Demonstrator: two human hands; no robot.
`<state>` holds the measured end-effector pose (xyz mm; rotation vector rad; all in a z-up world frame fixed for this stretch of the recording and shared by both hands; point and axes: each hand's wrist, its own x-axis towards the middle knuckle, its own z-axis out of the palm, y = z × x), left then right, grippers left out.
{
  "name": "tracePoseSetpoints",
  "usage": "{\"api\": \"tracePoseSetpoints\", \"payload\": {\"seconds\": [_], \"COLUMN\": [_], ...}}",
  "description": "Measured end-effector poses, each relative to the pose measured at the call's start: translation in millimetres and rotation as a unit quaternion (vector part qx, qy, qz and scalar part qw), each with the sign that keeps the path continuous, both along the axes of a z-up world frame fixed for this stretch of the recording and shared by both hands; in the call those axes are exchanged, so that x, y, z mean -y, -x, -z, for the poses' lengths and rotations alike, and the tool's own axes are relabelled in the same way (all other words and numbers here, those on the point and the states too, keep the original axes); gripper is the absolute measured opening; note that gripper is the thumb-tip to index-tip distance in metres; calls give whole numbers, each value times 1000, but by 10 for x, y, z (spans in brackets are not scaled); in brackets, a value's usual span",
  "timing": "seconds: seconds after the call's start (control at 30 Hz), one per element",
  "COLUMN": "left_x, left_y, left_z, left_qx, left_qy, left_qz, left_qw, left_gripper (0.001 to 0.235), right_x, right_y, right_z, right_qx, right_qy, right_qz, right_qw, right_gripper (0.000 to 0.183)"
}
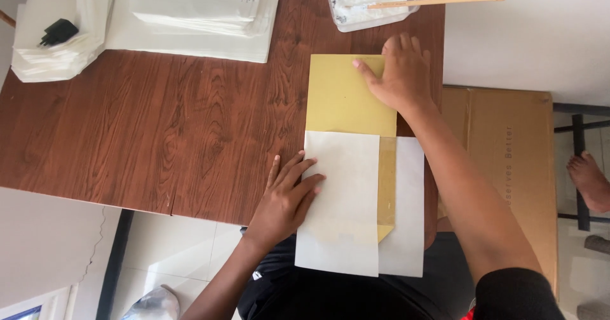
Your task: Assembling paper bags by folding paper around a template and applying glue with a brush.
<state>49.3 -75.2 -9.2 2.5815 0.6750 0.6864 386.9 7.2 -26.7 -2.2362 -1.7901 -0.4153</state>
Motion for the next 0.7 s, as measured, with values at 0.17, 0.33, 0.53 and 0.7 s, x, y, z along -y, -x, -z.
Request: {"api": "tracePoseSetpoints", "payload": {"seconds": [0.17, 0.33, 0.53, 0.7], "left_x": [-112, -325, -461, -458], "left_y": [-87, -217, -212, -234], "left_z": [-60, 8, -28, -279], "left_qx": [194, 260, 157, 112], "left_qy": [161, 259, 244, 377], "left_qz": [-90, -190, -216, -218], "left_qw": [964, 910, 932, 893], "left_gripper": [23, 32, 33, 27], "right_x": [186, 313, 353, 376], "right_y": [70, 96, 87, 181], "right_z": [-245, -287, -369, -580], "right_qx": [-241, -283, -331, -384], "right_qy": [-156, -221, -277, -289], "right_qz": [-6, -18, -63, -78], "right_qw": [958, 933, 900, 873], "right_gripper": [55, 59, 62, 63]}}
